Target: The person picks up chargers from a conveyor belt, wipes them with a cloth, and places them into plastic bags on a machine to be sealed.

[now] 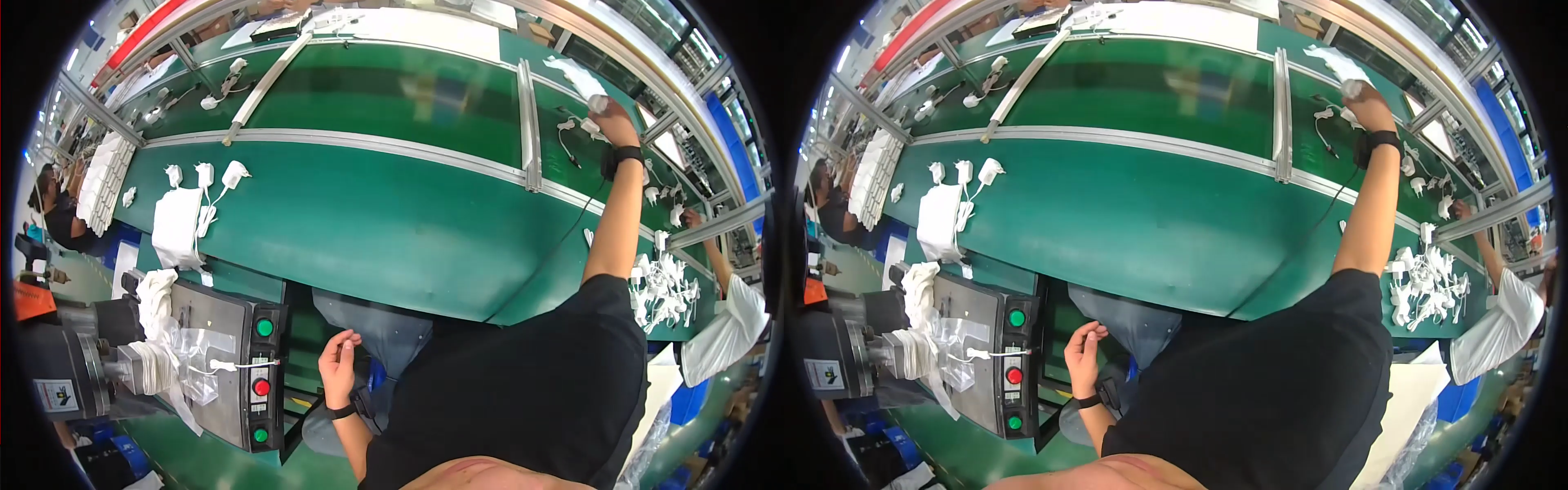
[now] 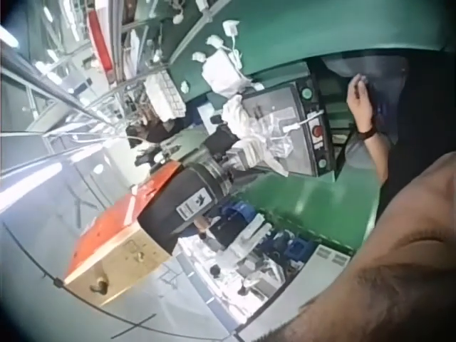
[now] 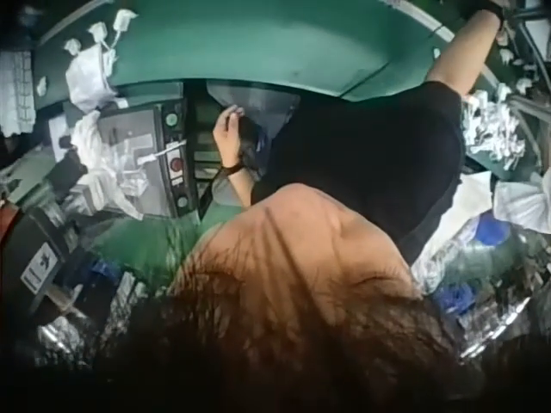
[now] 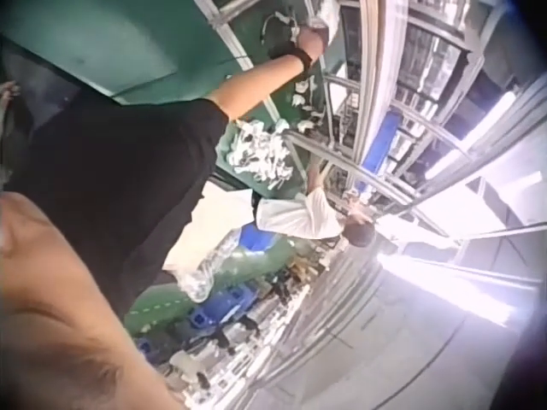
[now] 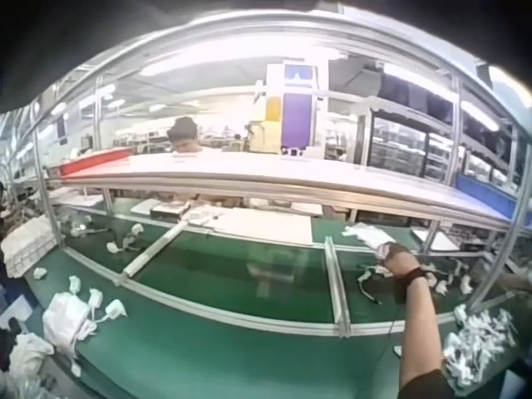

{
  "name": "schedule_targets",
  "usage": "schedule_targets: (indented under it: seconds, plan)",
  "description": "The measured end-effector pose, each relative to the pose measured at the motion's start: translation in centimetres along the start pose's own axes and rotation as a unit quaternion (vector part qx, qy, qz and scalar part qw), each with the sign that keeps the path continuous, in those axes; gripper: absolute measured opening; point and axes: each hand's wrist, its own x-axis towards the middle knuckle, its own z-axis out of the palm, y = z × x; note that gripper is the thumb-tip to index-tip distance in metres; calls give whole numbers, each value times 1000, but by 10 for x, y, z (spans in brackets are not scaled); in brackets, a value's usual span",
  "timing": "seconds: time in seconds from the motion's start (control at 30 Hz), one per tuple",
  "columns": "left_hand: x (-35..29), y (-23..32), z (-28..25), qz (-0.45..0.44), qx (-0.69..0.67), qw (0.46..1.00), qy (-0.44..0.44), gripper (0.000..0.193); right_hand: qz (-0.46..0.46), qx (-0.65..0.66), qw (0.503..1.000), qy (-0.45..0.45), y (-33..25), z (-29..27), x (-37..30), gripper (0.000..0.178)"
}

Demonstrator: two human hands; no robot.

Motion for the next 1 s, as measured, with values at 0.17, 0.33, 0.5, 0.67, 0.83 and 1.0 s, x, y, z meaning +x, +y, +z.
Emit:
schedule_targets:
  seconds: [0.17, 0.33, 0.5, 0.67, 0.83, 1.0]
  plan:
    - [-18, -47, -19, -59, -29, 995, 80, 24, 235, -123, 964, -8, -54, 71, -4, 72]
    - [-34, -77, -26, -109, -98, 977, 156, 27, 216, 141, 917, -303, -59, 150, 9, 91]
    - [-34, -85, -23, -113, -128, 968, 182, 27, 178, 126, 950, -223, -66, 155, 5, 86]
    - [-31, -97, -20, -126, -129, 963, 199, 25, 213, 21, 966, -148, -93, 133, -2, 76]
    - [-35, -116, -17, -151, -128, 960, 197, 25, 196, 23, 963, -183, -87, 142, 2, 69]
    - [-43, -128, -13, -189, -108, 953, 211, 26, 184, 10, 964, -192, -98, 120, -6, 66]
